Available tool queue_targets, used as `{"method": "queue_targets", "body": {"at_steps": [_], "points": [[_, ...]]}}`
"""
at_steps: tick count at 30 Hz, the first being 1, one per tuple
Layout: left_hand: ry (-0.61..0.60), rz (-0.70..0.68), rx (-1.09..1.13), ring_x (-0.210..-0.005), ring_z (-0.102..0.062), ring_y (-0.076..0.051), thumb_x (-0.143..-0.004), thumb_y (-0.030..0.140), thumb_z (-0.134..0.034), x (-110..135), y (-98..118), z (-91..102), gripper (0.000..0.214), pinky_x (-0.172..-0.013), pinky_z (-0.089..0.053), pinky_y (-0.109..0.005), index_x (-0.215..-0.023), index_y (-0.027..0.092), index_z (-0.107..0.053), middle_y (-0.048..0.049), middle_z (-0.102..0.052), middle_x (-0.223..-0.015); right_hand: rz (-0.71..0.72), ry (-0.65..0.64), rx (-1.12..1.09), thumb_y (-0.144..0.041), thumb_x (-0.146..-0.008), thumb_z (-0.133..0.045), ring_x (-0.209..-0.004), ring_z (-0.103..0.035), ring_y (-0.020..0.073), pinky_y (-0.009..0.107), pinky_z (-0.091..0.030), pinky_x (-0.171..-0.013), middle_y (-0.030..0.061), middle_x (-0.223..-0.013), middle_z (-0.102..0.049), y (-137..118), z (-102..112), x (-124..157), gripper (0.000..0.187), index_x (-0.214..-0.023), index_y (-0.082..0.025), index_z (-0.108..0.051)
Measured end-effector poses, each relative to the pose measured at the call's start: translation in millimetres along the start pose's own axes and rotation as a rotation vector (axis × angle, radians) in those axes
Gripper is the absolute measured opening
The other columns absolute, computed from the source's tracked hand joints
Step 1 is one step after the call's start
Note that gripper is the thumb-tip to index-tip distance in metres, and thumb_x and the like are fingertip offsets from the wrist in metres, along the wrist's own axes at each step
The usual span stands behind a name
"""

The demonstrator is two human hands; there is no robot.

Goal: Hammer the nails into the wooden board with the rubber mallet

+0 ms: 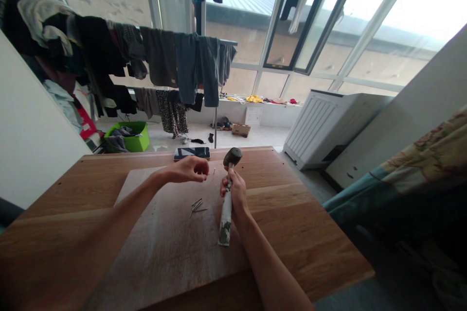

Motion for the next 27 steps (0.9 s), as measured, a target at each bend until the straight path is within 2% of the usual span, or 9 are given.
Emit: {"method": "queue_targets", "body": {"at_steps": [3, 5, 6, 8, 14, 20, 24, 27], "points": [[0.301, 0.065, 0.199, -0.07, -0.062, -0.014, -0.074, 0.031, -0.071, 15, -37, 30.3, 0.025, -0.064, -0.047, -0.025, -0.093, 0.017, -0.063, -0.0018, -0.067, -0.078, -0.009, -0.009, -0.01, -0.051, -0.068, -0.078, -0.034, -0.038, 0.006, 0.018, -0.031, -0.029, -0.0111, -0.051, -0.044, 2, -1, -1, 0.05, -0.099, -0.016, -0.059], [0.471, 0.104, 0.23, -0.073, -0.063, -0.015, -0.075, 0.036, -0.07, 27, -59, 38.0, 0.03, -0.066, -0.049, -0.025, -0.097, 0.016, -0.064, -0.003, -0.068, -0.081, -0.016, -0.018, -0.004, -0.052, -0.069, -0.077, -0.034, -0.038, 0.0061, 0.018, -0.031, -0.029, -0.0111, -0.051, -0.043, 4, -1, -2, 0.05, -0.099, -0.016, -0.059], [0.512, 0.116, 0.216, -0.073, -0.063, -0.015, -0.076, 0.037, -0.069, 32, -66, 37.4, 0.031, -0.066, -0.049, -0.025, -0.097, 0.016, -0.065, -0.0036, -0.069, -0.082, -0.016, -0.023, -0.002, -0.053, -0.069, -0.077, -0.034, -0.038, 0.0061, 0.018, -0.031, -0.029, -0.0111, -0.051, -0.043, 4, -2, -2, 0.051, -0.099, -0.016, -0.06], [0.52, 0.119, 0.151, -0.072, -0.062, -0.015, -0.078, 0.039, -0.067, 35, -72, 31.3, 0.029, -0.065, -0.047, -0.025, -0.095, 0.015, -0.067, -0.0045, -0.07, -0.083, -0.001, -0.026, 0.001, -0.053, -0.069, -0.077, -0.034, -0.038, 0.006, 0.018, -0.032, -0.029, -0.0109, -0.052, -0.044, 4, -3, -1, 0.052, -0.101, -0.016, -0.06], [0.466, 0.101, -0.071, -0.062, -0.053, -0.012, -0.081, 0.034, -0.064, 34, -64, 20.2, 0.02, -0.059, -0.043, -0.023, -0.092, 0.017, -0.067, -0.0032, -0.072, -0.083, 0.069, -0.03, 0.073, -0.053, -0.071, -0.074, -0.034, -0.039, 0.0066, 0.018, -0.033, -0.029, -0.0102, -0.052, -0.046, -6, -8, 6, 0.05, -0.102, -0.016, -0.061], [0.491, 0.064, -0.082, -0.06, -0.053, -0.01, -0.081, 0.026, -0.063, 38, -66, 21.2, 0.013, -0.057, -0.042, -0.02, -0.088, 0.016, -0.066, -0.001, -0.07, -0.078, 0.139, -0.088, 0.135, -0.051, -0.079, -0.069, -0.033, -0.039, 0.0066, 0.018, -0.032, -0.029, -0.0099, -0.052, -0.049, -22, -35, 19, 0.044, -0.104, -0.017, -0.059], [0.497, 0.05, -0.068, -0.062, -0.055, -0.01, -0.08, 0.025, -0.063, 38, -66, 21.0, 0.011, -0.059, -0.043, -0.019, -0.086, 0.016, -0.066, 0.0001, -0.066, -0.074, 0.103, -0.218, 0.13, -0.051, -0.082, -0.066, -0.033, -0.04, 0.0062, 0.017, -0.031, -0.03, -0.0093, -0.054, -0.05, -11, -60, 21, 0.041, -0.105, -0.018, -0.059], [0.491, 0.067, -0.044, -0.061, -0.055, -0.009, -0.079, 0.021, -0.062, 39, -69, 21.9, 0.01, -0.058, -0.044, -0.019, -0.086, 0.015, -0.067, 0.0001, -0.067, -0.075, 0.044, -0.253, 0.145, -0.053, -0.08, -0.066, -0.032, -0.04, 0.0063, 0.017, -0.03, -0.029, -0.0094, -0.053, -0.05, 8, -65, 21, 0.045, -0.106, -0.017, -0.059]]}}
Point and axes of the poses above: each hand's wrist, its own x-axis away from the middle knuckle, its own z-axis out of the back of the hand, y = z × x, the point moved 8 cm from there along -x, towards the middle knuckle
